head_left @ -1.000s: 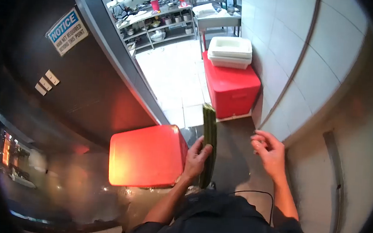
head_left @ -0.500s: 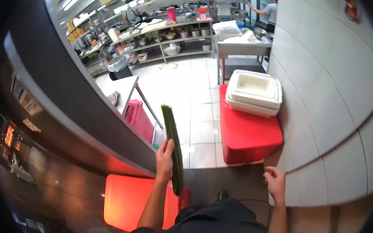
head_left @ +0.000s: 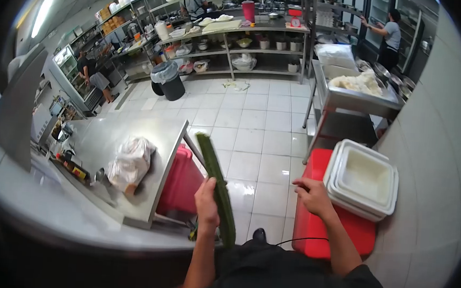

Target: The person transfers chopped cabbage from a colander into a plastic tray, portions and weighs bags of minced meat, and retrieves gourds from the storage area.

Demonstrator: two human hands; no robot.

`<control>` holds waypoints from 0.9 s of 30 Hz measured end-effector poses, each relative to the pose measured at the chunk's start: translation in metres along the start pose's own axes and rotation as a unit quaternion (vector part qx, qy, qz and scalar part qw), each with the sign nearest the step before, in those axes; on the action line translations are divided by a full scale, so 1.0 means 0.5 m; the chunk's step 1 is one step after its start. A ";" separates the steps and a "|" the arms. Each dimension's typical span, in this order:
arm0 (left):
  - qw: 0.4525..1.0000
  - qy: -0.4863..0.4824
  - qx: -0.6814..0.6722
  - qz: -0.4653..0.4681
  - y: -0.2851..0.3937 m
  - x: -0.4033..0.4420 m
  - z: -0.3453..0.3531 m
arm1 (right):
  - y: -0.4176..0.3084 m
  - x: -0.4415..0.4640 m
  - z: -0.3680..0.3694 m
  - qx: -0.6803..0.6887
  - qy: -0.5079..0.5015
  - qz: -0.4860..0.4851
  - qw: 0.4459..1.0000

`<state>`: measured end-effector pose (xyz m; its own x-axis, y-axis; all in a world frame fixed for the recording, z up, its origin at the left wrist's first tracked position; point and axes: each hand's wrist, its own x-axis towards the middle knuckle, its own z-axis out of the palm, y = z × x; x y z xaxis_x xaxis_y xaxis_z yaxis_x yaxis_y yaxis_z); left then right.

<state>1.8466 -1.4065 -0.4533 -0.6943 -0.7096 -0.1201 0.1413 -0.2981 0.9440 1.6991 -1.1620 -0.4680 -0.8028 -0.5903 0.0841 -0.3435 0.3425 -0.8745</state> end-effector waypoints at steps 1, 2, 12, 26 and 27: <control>0.999 -0.031 0.015 0.010 0.008 0.059 0.032 | 0.020 0.039 -0.010 0.000 0.016 0.033 0.999; 0.999 -0.035 0.018 0.023 0.008 0.112 0.063 | 0.043 0.060 -0.015 0.015 0.030 0.055 0.998; 0.982 -0.121 0.069 0.127 0.111 0.582 0.249 | 0.294 0.337 -0.015 0.017 0.102 0.193 0.976; 0.955 0.206 0.105 0.184 0.227 1.033 0.047 | 0.186 1.329 0.172 -0.044 -0.141 -0.024 0.989; 0.954 0.220 0.110 0.171 0.227 1.070 0.042 | 0.229 1.369 0.187 -0.100 -0.131 -0.028 0.986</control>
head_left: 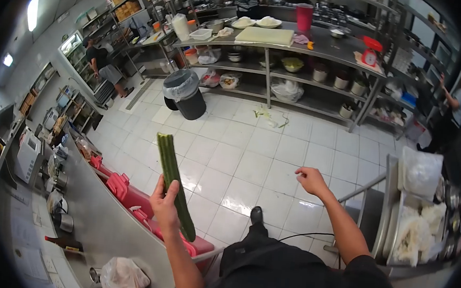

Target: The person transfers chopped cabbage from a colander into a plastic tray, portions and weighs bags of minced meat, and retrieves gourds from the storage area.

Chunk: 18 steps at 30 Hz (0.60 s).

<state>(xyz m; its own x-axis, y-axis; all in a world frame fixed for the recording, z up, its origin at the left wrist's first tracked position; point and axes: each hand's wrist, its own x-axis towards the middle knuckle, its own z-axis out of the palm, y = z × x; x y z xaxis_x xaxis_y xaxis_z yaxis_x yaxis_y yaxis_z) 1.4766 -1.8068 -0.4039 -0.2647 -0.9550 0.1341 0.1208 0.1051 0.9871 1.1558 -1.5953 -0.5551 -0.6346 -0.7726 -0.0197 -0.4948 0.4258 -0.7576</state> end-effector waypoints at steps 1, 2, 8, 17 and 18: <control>1.000 0.002 -0.005 0.005 -0.029 0.038 0.006 | 0.035 0.029 0.010 -0.057 0.008 0.002 0.998; 1.000 -0.005 0.017 -0.004 -0.052 0.081 0.021 | 0.067 0.058 0.012 -0.055 0.010 0.032 0.998; 0.985 -0.115 0.128 0.017 -0.110 0.332 0.226 | 0.356 0.024 0.020 0.107 0.093 0.232 0.962; 0.955 -0.201 0.210 0.058 -0.164 0.622 0.534 | 0.506 0.201 -0.021 0.166 0.142 0.381 0.898; 0.957 -0.190 0.214 0.058 -0.174 0.649 0.553 | 0.493 0.273 -0.042 0.202 0.164 0.386 0.885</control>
<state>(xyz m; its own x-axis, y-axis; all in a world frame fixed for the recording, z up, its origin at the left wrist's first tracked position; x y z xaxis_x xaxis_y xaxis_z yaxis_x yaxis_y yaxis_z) 1.1157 -2.0494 -0.4221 -0.6114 -0.7688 0.1875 -0.2100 0.3860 0.8983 0.9347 -1.5858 -0.7307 -0.8617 -0.1179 -0.4936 0.3727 0.5132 -0.7731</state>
